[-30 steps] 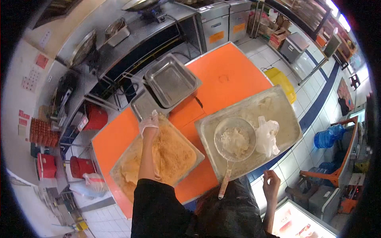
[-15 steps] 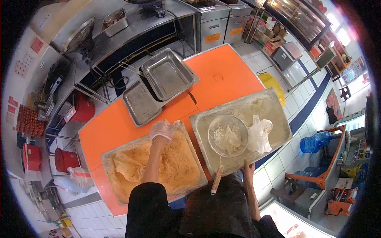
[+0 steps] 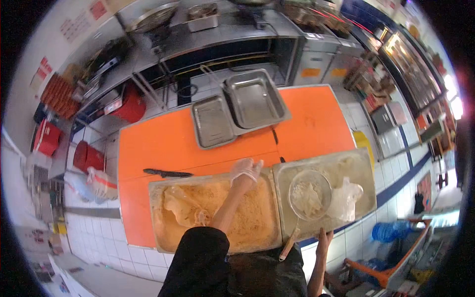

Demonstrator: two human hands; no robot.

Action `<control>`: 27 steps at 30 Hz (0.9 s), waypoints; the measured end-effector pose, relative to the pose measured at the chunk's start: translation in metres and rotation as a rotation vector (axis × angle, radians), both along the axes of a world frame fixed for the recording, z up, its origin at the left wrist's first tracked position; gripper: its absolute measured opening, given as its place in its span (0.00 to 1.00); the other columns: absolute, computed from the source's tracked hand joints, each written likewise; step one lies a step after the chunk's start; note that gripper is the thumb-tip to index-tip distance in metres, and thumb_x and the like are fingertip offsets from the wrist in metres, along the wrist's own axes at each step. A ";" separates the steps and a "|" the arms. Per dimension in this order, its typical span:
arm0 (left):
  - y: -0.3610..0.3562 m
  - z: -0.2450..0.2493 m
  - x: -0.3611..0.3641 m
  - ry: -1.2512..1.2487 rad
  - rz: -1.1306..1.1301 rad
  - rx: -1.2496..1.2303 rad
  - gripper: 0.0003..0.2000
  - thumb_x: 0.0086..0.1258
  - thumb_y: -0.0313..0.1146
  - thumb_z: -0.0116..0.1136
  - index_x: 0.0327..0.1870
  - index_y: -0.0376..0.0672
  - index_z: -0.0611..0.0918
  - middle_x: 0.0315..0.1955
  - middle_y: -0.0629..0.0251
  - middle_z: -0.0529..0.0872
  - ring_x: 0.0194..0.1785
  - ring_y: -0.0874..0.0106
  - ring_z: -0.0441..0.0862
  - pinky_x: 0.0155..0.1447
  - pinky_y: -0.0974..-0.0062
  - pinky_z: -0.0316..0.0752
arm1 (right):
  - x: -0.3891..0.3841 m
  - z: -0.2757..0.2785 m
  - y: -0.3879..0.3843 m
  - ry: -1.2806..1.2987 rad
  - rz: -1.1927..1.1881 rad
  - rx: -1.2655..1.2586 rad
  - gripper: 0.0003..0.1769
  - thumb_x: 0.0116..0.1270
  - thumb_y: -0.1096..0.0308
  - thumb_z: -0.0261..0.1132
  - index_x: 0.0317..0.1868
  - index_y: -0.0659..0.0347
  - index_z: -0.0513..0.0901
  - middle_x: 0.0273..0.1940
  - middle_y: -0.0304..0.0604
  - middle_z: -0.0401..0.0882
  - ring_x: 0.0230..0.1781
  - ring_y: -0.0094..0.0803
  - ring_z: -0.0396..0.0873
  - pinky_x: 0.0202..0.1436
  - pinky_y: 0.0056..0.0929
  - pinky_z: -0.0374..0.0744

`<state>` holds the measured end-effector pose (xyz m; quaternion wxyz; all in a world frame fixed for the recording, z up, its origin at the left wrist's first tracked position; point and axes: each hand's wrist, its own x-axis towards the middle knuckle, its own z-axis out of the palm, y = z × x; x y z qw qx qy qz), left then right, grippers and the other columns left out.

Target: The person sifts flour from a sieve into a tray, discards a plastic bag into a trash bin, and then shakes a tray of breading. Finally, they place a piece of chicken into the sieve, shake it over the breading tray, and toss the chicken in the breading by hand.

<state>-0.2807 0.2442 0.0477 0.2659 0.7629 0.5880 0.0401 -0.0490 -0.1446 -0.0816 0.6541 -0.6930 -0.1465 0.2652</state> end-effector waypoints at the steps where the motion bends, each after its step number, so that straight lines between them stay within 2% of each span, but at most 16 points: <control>1: 0.003 0.011 -0.003 -0.015 -0.012 -0.169 0.36 0.69 0.66 0.41 0.34 0.34 0.83 0.39 0.41 0.83 0.50 0.49 0.80 0.52 0.54 0.72 | 0.000 -0.001 0.000 -0.018 -0.036 -0.101 0.20 0.70 0.58 0.64 0.55 0.58 0.71 0.38 0.34 0.75 0.33 0.21 0.73 0.33 0.24 0.72; 4: 0.037 -0.004 -0.029 -0.119 0.035 -0.042 0.31 0.71 0.60 0.43 0.37 0.34 0.83 0.37 0.42 0.85 0.44 0.47 0.82 0.49 0.54 0.75 | 0.000 0.021 -0.014 0.182 -0.073 -0.191 0.18 0.71 0.51 0.62 0.49 0.56 0.72 0.28 0.33 0.74 0.26 0.22 0.74 0.30 0.26 0.73; 6: 0.080 -0.021 -0.055 -0.112 0.209 0.151 0.29 0.71 0.57 0.44 0.39 0.34 0.82 0.39 0.41 0.85 0.45 0.45 0.82 0.49 0.53 0.76 | -0.001 0.034 -0.038 0.203 -0.047 -0.186 0.18 0.72 0.50 0.60 0.48 0.55 0.72 0.28 0.33 0.74 0.26 0.22 0.74 0.29 0.25 0.73; 7: 0.115 -0.049 -0.073 0.009 0.224 0.198 0.26 0.71 0.55 0.46 0.39 0.35 0.82 0.39 0.43 0.85 0.45 0.47 0.83 0.47 0.55 0.77 | -0.003 0.041 -0.048 0.231 -0.027 -0.184 0.17 0.73 0.49 0.59 0.47 0.54 0.73 0.28 0.34 0.75 0.25 0.22 0.74 0.29 0.25 0.73; 8: 0.146 -0.081 -0.092 0.131 0.238 0.244 0.24 0.71 0.52 0.47 0.40 0.36 0.82 0.39 0.44 0.85 0.45 0.49 0.84 0.46 0.56 0.78 | -0.014 0.050 -0.049 0.157 -0.152 -0.225 0.17 0.74 0.48 0.57 0.36 0.51 0.69 0.19 0.31 0.69 0.18 0.21 0.70 0.23 0.23 0.71; 10: 0.172 -0.116 -0.123 -0.938 0.595 -0.086 0.17 0.70 0.47 0.51 0.34 0.40 0.80 0.31 0.52 0.86 0.32 0.56 0.85 0.32 0.59 0.78 | -0.010 0.043 -0.083 0.184 -0.238 -0.353 0.15 0.75 0.50 0.57 0.37 0.52 0.71 0.20 0.33 0.70 0.18 0.22 0.71 0.22 0.24 0.72; 12: 0.197 -0.159 -0.141 -0.008 0.484 0.644 0.12 0.69 0.42 0.53 0.29 0.44 0.77 0.20 0.62 0.79 0.17 0.64 0.76 0.17 0.63 0.70 | -0.013 0.035 -0.111 0.188 -0.319 -0.387 0.15 0.75 0.51 0.56 0.37 0.53 0.72 0.19 0.33 0.70 0.17 0.23 0.72 0.21 0.24 0.72; 14: 0.198 -0.147 -0.144 -0.674 0.764 0.011 0.12 0.68 0.43 0.54 0.30 0.45 0.77 0.20 0.61 0.79 0.17 0.64 0.76 0.17 0.62 0.69 | -0.014 0.018 -0.157 0.128 -0.277 -0.529 0.15 0.74 0.52 0.59 0.38 0.55 0.73 0.19 0.35 0.71 0.16 0.25 0.73 0.18 0.26 0.74; 15: 0.203 -0.155 -0.149 -0.682 0.753 -0.006 0.12 0.68 0.43 0.54 0.30 0.45 0.77 0.20 0.61 0.79 0.17 0.64 0.76 0.17 0.62 0.69 | -0.014 0.003 -0.195 0.205 -0.276 -0.584 0.20 0.71 0.54 0.62 0.52 0.59 0.72 0.31 0.44 0.76 0.25 0.29 0.77 0.25 0.30 0.78; 16: 0.212 -0.168 -0.159 -0.682 0.806 -0.111 0.15 0.65 0.46 0.58 0.35 0.41 0.79 0.26 0.56 0.82 0.27 0.59 0.80 0.27 0.59 0.73 | -0.017 -0.006 -0.222 0.288 -0.276 -0.638 0.32 0.69 0.55 0.65 0.67 0.64 0.70 0.43 0.53 0.82 0.34 0.34 0.81 0.33 0.35 0.82; 17: 0.219 -0.175 -0.160 -0.677 0.854 -0.213 0.20 0.62 0.48 0.62 0.41 0.38 0.81 0.32 0.51 0.84 0.36 0.55 0.85 0.37 0.57 0.77 | -0.036 0.014 -0.211 0.208 -0.301 -0.665 0.24 0.68 0.54 0.66 0.53 0.66 0.79 0.41 0.49 0.81 0.35 0.31 0.80 0.32 0.32 0.81; 18: 0.221 -0.172 -0.156 -0.671 0.839 -0.229 0.20 0.62 0.48 0.62 0.41 0.38 0.81 0.32 0.51 0.84 0.36 0.55 0.85 0.37 0.57 0.77 | -0.037 -0.031 -0.234 0.267 -0.464 -0.636 0.16 0.72 0.51 0.61 0.38 0.56 0.74 0.20 0.36 0.72 0.14 0.26 0.74 0.15 0.27 0.74; 20: 0.225 -0.140 -0.150 0.154 0.514 0.065 0.19 0.67 0.47 0.56 0.45 0.38 0.82 0.36 0.51 0.86 0.42 0.54 0.85 0.41 0.55 0.77 | -0.050 -0.046 -0.258 0.294 -0.449 -0.726 0.17 0.70 0.50 0.63 0.37 0.56 0.74 0.20 0.37 0.73 0.14 0.27 0.74 0.14 0.27 0.74; 23: 0.196 -0.033 -0.091 -0.123 0.606 0.232 0.22 0.71 0.51 0.49 0.46 0.39 0.82 0.42 0.43 0.84 0.49 0.49 0.83 0.51 0.52 0.75 | -0.079 -0.044 -0.272 0.324 -0.327 -0.730 0.15 0.71 0.54 0.61 0.38 0.58 0.73 0.22 0.39 0.74 0.13 0.27 0.74 0.14 0.27 0.74; 25: 0.230 -0.067 -0.079 -0.217 0.122 0.320 0.24 0.73 0.53 0.45 0.52 0.41 0.81 0.49 0.41 0.82 0.55 0.47 0.79 0.59 0.55 0.72 | -0.080 -0.019 -0.248 0.331 -0.206 -0.822 0.15 0.72 0.57 0.62 0.39 0.61 0.73 0.22 0.41 0.75 0.14 0.29 0.74 0.14 0.28 0.74; 27: 0.183 -0.036 -0.045 -0.285 -0.183 0.704 0.24 0.76 0.52 0.41 0.57 0.43 0.79 0.57 0.41 0.77 0.62 0.47 0.73 0.66 0.57 0.66 | -0.067 -0.056 -0.264 0.202 -0.137 -0.824 0.15 0.70 0.59 0.63 0.40 0.65 0.76 0.25 0.43 0.78 0.18 0.31 0.78 0.19 0.29 0.77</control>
